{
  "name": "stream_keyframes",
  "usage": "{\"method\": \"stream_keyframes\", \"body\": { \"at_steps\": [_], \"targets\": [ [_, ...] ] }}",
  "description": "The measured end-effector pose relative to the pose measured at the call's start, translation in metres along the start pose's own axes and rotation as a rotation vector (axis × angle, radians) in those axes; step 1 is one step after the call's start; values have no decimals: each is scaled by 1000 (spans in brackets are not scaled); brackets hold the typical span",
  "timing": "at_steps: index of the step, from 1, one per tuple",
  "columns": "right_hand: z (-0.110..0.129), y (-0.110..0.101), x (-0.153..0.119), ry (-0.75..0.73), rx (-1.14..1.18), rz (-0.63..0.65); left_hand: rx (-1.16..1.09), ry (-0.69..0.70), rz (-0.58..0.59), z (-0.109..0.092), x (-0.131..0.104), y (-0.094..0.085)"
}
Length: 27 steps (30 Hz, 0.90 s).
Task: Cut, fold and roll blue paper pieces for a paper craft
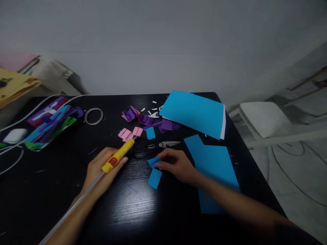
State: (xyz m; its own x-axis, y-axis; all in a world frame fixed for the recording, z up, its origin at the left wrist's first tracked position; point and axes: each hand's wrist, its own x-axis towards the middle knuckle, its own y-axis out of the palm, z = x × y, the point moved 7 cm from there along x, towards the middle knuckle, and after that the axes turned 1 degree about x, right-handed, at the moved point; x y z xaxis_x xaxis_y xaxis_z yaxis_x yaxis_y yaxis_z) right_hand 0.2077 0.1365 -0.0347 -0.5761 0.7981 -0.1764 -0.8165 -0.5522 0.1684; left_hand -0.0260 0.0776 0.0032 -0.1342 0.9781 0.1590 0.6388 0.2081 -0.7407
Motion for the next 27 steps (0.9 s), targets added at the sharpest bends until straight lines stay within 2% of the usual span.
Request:
{"method": "stream_keyframes", "body": {
  "at_steps": [4,7,9,11,14,18,21,27],
  "targets": [
    [2,1,0,7,-21,14,1,0,9,-1,0,0],
    [7,-8,0,-35,-166,-54,8,6,5,-1,1,0],
    [20,-20,-3,-142,-372,-160,8,7,4,-1,1,0],
    [36,-29,-11,-313,-619,-249,6,7,4,-1,1,0],
    [48,-29,-28,-545,-962,-200,6,8,8,1,1,0],
    [38,-24,-47,-642,-1267,-79,5,20,1,2,1,1],
    [33,-22,-59,-687,-1343,-68,5,26,-21,1,2,-1],
    [30,-22,-71,-657,-1378,-7,4,4,-27,-1,3,-1]
  ]
}}
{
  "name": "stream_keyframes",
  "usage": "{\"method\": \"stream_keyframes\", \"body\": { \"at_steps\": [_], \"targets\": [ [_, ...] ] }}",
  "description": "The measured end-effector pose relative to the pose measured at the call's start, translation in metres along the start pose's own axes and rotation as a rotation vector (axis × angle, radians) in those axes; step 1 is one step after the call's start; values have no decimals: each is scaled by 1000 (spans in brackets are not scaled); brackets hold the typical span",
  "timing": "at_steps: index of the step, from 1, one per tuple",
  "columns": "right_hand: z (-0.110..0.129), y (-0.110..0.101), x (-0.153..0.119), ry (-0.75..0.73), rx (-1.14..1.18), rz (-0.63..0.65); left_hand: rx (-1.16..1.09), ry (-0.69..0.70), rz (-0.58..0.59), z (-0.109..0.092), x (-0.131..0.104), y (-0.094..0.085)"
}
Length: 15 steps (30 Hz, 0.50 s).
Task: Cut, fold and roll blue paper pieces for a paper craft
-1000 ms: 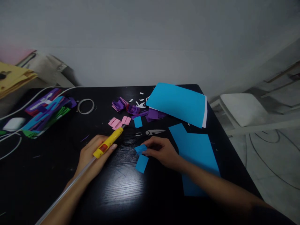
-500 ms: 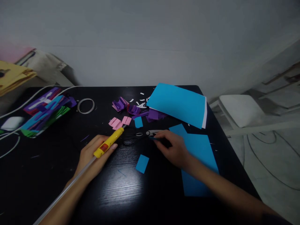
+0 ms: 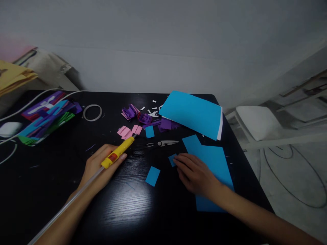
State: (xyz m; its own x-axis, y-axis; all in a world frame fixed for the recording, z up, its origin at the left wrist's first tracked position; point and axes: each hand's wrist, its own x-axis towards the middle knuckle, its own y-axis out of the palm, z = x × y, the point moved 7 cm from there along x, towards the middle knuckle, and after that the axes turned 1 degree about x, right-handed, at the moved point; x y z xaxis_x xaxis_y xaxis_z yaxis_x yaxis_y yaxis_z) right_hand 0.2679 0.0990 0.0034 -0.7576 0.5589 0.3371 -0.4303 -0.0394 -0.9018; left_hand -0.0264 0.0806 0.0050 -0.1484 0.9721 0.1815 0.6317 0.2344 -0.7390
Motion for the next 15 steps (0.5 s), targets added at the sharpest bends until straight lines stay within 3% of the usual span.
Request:
{"method": "stream_keyframes", "body": {
  "at_steps": [15],
  "targets": [
    [9,16,-12,24,-7,193,15,-97,36,8,-3,3]
  ]
}}
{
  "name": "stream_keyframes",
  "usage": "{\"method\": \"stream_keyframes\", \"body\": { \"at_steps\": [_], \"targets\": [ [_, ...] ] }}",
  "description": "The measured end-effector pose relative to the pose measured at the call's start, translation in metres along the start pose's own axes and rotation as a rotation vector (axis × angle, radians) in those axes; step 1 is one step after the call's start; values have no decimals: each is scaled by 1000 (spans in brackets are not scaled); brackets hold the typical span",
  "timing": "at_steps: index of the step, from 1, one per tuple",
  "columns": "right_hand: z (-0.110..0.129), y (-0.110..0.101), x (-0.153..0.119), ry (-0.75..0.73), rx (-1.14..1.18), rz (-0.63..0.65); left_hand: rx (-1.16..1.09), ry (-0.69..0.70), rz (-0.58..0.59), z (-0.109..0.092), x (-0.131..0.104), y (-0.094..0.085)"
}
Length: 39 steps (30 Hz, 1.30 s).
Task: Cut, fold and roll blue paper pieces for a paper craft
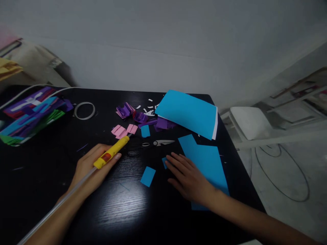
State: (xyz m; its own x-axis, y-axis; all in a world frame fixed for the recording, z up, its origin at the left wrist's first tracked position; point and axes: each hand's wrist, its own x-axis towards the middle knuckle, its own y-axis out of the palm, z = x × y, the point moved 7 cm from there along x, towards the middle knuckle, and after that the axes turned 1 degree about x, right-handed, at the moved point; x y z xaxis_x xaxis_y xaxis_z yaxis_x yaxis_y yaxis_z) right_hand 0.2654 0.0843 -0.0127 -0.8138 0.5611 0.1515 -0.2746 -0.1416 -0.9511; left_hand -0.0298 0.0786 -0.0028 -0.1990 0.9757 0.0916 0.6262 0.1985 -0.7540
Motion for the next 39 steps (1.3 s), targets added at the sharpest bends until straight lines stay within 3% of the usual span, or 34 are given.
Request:
{"method": "stream_keyframes", "body": {
  "at_steps": [15,39],
  "targets": [
    [3,13,-6,24,10,252,-5,-21,18,2,1,2],
    [5,7,0,-18,3,238,-18,26,-1,2,1,3]
  ]
}}
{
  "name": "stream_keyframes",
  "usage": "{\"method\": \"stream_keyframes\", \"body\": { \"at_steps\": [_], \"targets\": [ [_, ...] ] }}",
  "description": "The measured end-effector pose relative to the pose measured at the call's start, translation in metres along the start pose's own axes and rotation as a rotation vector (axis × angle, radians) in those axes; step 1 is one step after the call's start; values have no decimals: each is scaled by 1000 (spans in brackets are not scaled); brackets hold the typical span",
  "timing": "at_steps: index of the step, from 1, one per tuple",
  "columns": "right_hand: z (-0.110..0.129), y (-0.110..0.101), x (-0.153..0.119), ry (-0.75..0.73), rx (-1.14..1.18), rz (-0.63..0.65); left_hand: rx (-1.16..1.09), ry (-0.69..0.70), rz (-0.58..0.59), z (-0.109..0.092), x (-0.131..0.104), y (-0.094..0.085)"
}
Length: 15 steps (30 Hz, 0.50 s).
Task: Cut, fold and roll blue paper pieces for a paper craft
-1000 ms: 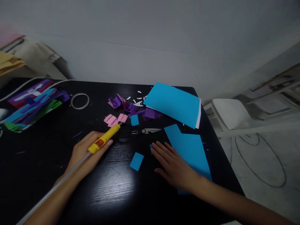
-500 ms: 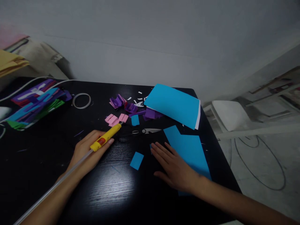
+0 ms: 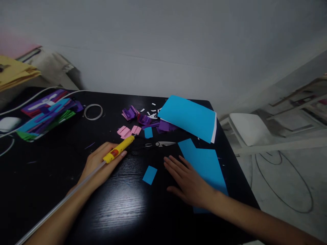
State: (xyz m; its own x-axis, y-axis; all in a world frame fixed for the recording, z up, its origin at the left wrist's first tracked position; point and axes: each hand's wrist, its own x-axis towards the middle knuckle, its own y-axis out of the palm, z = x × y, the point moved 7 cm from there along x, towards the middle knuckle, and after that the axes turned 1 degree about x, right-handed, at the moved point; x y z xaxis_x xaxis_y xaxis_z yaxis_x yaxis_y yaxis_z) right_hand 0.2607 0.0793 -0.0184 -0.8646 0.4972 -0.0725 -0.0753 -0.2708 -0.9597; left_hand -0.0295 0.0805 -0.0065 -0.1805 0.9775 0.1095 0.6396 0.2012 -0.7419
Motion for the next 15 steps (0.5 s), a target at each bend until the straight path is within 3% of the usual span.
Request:
{"method": "stream_keyframes", "body": {
  "at_steps": [5,8,12,15],
  "targets": [
    [-2,-8,5,21,70,-44,-2,3,15,-2,0,0],
    [-7,-26,8,58,247,-166,-2,-5,21,-4,1,-1],
    [-21,-60,20,205,720,-441,-10,-8,21,-6,1,-1],
    [-28,-59,46,321,1268,-464,-9,-16,33,-5,1,0]
  ]
}}
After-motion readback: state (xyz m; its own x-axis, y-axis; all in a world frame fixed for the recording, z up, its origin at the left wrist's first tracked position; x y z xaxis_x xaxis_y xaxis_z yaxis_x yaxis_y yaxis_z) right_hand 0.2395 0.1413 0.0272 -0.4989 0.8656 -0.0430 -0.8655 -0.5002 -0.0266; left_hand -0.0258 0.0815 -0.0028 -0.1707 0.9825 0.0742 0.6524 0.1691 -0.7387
